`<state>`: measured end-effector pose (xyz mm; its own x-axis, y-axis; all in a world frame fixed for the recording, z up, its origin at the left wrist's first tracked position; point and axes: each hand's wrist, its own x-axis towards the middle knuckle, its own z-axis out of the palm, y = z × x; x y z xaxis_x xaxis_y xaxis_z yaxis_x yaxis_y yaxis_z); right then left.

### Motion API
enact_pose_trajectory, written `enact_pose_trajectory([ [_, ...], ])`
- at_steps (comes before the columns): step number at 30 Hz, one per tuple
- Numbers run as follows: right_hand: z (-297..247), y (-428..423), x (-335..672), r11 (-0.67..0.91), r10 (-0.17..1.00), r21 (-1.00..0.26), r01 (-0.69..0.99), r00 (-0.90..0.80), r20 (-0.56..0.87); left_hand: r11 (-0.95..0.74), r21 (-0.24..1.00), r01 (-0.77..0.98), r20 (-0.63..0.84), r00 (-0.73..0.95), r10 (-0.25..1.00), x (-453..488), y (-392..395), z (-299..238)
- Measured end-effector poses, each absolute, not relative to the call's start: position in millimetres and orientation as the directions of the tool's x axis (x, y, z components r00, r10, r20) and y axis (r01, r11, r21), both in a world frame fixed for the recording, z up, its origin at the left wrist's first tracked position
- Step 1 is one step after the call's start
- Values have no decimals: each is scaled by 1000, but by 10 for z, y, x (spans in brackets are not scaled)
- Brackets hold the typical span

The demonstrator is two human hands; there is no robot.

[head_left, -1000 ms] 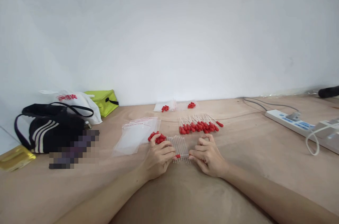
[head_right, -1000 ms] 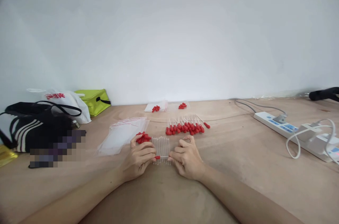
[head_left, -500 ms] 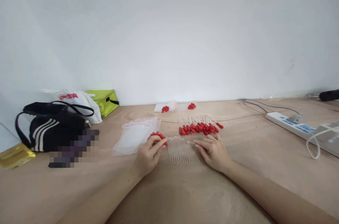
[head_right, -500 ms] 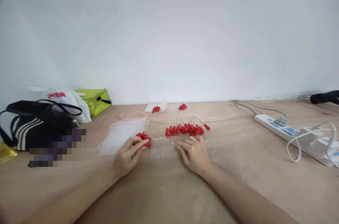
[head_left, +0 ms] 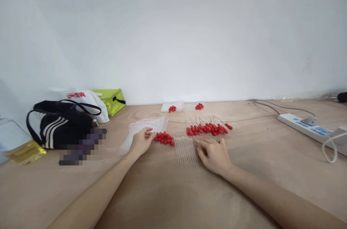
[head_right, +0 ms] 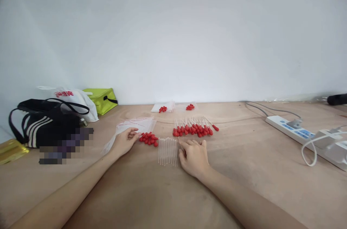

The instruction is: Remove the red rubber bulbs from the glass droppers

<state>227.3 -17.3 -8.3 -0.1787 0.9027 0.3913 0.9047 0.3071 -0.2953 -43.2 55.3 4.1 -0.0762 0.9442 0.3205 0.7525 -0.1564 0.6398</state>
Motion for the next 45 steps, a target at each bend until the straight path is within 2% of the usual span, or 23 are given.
enact_pose_trajectory([
  [4,-69,-195,2263,310,917,-384,870,-168,361,-141,606,783,293,-55,955,-401,505,80],
  [8,-113,-166,2287,341,907,-479,809,-149,395,-171,481,860,348,-8,937,-425,466,92],
  [12,-172,-131,2311,325,900,-545,773,-75,430,-279,338,899,512,73,856,-434,440,98],
  [14,-181,-117,2330,325,886,-542,775,-49,461,-376,252,892,620,149,770,-383,407,135],
  [16,-176,-106,2357,329,869,-521,788,-36,493,-462,171,870,667,243,704,-264,362,194],
  [21,-153,-86,2440,340,844,-463,819,-49,534,-542,98,835,571,399,718,283,341,294],
  [25,-156,-89,2482,334,842,-450,828,-48,537,-520,75,851,500,419,758,691,469,238],
  [30,-165,-97,2482,366,814,-418,831,-69,576,-481,44,876,481,403,779,895,589,161],
  [35,-196,-80,2487,392,799,-399,829,-91,595,-420,85,904,522,319,791,840,561,216],
  [38,-246,-43,2500,467,752,-414,781,-104,651,-339,233,911,557,161,815,668,470,264],
  [40,-274,-22,2504,522,713,-427,738,-103,694,-346,348,871,549,110,829,513,371,260],
  [43,-271,-26,2502,564,680,-405,720,-127,722,-495,422,759,559,212,801,298,193,187],
  [45,-237,-54,2496,591,654,-328,737,-199,730,-589,423,688,582,293,759,208,96,118],
])
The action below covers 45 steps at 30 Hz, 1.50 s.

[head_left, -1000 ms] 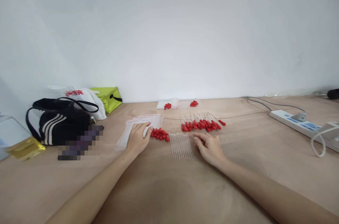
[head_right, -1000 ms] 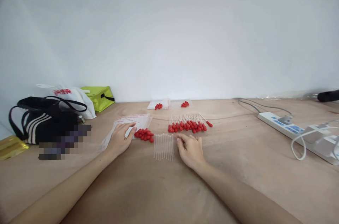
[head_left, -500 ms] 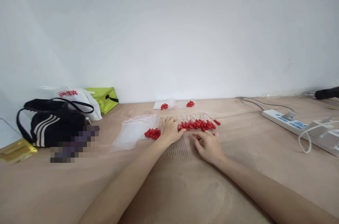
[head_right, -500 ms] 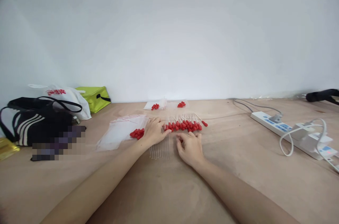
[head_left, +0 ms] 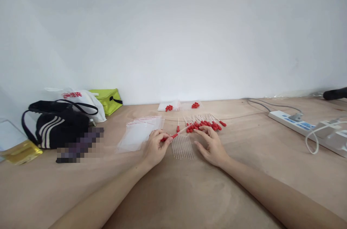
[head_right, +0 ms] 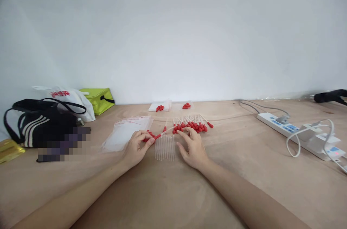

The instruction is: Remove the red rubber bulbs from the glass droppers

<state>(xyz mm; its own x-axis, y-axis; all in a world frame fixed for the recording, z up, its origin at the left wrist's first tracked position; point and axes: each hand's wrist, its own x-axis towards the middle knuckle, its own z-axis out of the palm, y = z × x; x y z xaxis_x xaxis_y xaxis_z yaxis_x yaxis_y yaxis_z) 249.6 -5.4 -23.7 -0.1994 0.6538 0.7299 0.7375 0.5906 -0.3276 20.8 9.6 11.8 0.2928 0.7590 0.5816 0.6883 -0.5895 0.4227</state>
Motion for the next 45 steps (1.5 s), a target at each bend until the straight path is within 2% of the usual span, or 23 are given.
enact_pose_trajectory([
  [5,-139,-135,2466,649,593,-102,754,-416,689,-682,424,596,599,380,705,174,38,18],
  [10,-134,-126,2428,641,543,-17,768,-437,717,-694,429,578,580,412,702,201,62,26],
  [13,-153,-110,2410,663,515,19,748,-474,714,-718,381,582,584,451,675,200,43,25],
  [18,-147,-127,2388,684,509,9,730,-485,711,-784,173,597,576,584,572,252,2,9],
  [21,-129,-146,2381,716,488,10,698,-511,708,-808,103,580,580,625,523,312,-8,5],
  [31,-116,-159,2401,755,468,-8,656,-530,708,-826,52,561,597,646,476,306,-57,55],
  [39,-148,-176,2422,768,434,-8,641,-510,743,-863,16,506,674,632,383,301,-63,13],
  [42,-151,-168,2515,751,471,-46,659,-485,737,-856,26,516,704,599,382,241,-44,9],
  [45,-159,-135,2612,663,576,-156,732,-367,730,-833,89,547,757,506,413,174,-17,6],
])
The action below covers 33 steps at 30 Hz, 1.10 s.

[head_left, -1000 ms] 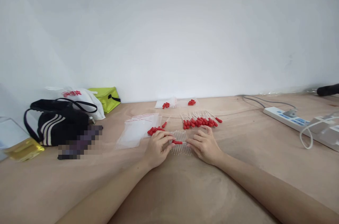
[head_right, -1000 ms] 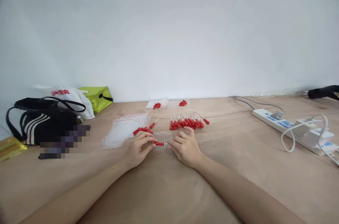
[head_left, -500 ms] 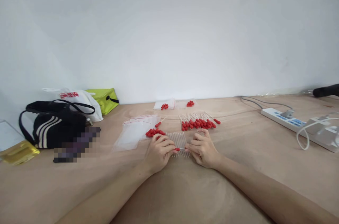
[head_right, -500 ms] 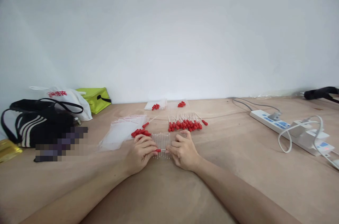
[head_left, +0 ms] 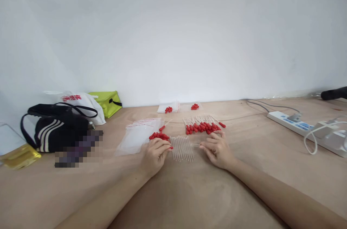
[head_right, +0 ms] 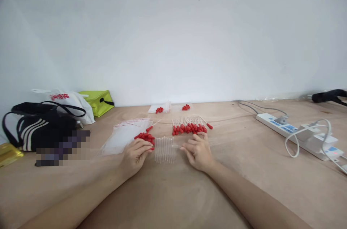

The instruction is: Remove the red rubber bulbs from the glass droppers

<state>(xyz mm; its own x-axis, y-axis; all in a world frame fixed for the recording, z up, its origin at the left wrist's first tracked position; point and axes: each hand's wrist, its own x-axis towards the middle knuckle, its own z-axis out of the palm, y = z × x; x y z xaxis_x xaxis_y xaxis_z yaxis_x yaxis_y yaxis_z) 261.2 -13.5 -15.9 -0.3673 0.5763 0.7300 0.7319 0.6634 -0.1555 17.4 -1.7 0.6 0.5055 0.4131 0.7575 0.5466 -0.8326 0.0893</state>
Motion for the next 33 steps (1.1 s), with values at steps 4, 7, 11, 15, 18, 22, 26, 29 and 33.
enact_pose_trajectory([
  [4,-185,-91,2608,535,684,-261,804,-230,692,-757,226,613,779,352,518,100,71,-3],
  [7,-191,-84,2550,451,739,-291,844,-170,652,-600,344,722,766,154,624,-46,225,-6],
  [11,-173,-93,2508,365,785,-311,878,-111,609,-294,591,751,561,-121,819,-332,475,-14],
  [15,-167,-99,2472,359,819,-328,874,-126,560,-203,652,731,450,-158,879,-446,614,-41],
  [18,-174,-101,2438,367,830,-330,870,-146,539,-182,643,744,414,-137,900,-407,642,-62],
  [22,-145,-117,2418,359,861,-363,860,-155,485,-168,623,764,378,-106,920,-360,612,-65],
  [26,-85,-135,2429,381,891,-482,789,-174,419,-142,582,800,366,-102,925,-347,569,-1],
  [29,-84,-122,2450,403,901,-570,716,-203,382,-125,517,847,350,-76,934,-312,652,104],
  [33,-145,-80,2488,376,908,-626,683,-136,397,-36,434,900,238,-76,968,-225,970,238],
])
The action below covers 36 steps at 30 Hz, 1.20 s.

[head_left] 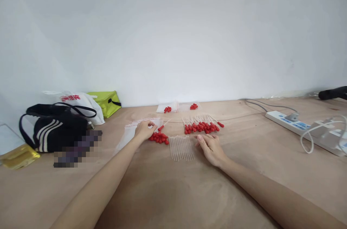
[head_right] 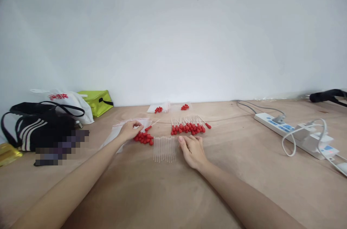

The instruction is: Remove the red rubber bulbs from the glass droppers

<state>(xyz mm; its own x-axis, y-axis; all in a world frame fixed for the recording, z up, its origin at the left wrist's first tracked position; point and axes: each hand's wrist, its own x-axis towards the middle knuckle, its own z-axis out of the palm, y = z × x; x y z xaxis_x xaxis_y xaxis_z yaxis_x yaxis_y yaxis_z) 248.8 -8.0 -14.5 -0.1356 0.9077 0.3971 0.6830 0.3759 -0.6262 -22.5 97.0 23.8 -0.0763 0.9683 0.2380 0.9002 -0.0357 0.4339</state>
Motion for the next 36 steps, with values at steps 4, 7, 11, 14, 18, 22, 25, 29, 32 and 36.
enact_pose_trajectory([
  [4,-193,-54,2520,368,895,-632,682,-75,440,55,381,923,67,-87,994,-131,1234,282],
  [7,-201,-51,2527,376,881,-625,684,-56,469,59,341,938,2,-64,998,-64,1282,287],
  [11,-196,-60,2522,401,853,-585,705,-55,519,39,288,957,34,-51,998,33,1224,351],
  [14,-195,-67,2517,408,833,-547,731,-53,551,-18,250,968,177,-28,984,104,1078,466],
  [18,-212,-64,2510,441,772,-531,723,-5,635,-181,194,964,379,96,920,184,686,544],
  [22,-213,-74,2516,490,718,-468,735,-36,695,-487,140,862,504,362,784,238,281,349],
  [25,-190,-101,2521,546,680,-329,771,-179,711,-652,88,753,537,515,668,259,131,146],
  [29,-160,-134,2494,611,652,-189,769,-354,671,-744,3,668,625,580,523,287,88,14],
  [32,-155,-137,2453,636,637,-146,758,-408,654,-767,-60,639,655,605,453,315,73,-8],
  [36,-148,-132,2410,640,628,-98,762,-445,639,-791,-78,606,657,628,416,342,50,-24],
])
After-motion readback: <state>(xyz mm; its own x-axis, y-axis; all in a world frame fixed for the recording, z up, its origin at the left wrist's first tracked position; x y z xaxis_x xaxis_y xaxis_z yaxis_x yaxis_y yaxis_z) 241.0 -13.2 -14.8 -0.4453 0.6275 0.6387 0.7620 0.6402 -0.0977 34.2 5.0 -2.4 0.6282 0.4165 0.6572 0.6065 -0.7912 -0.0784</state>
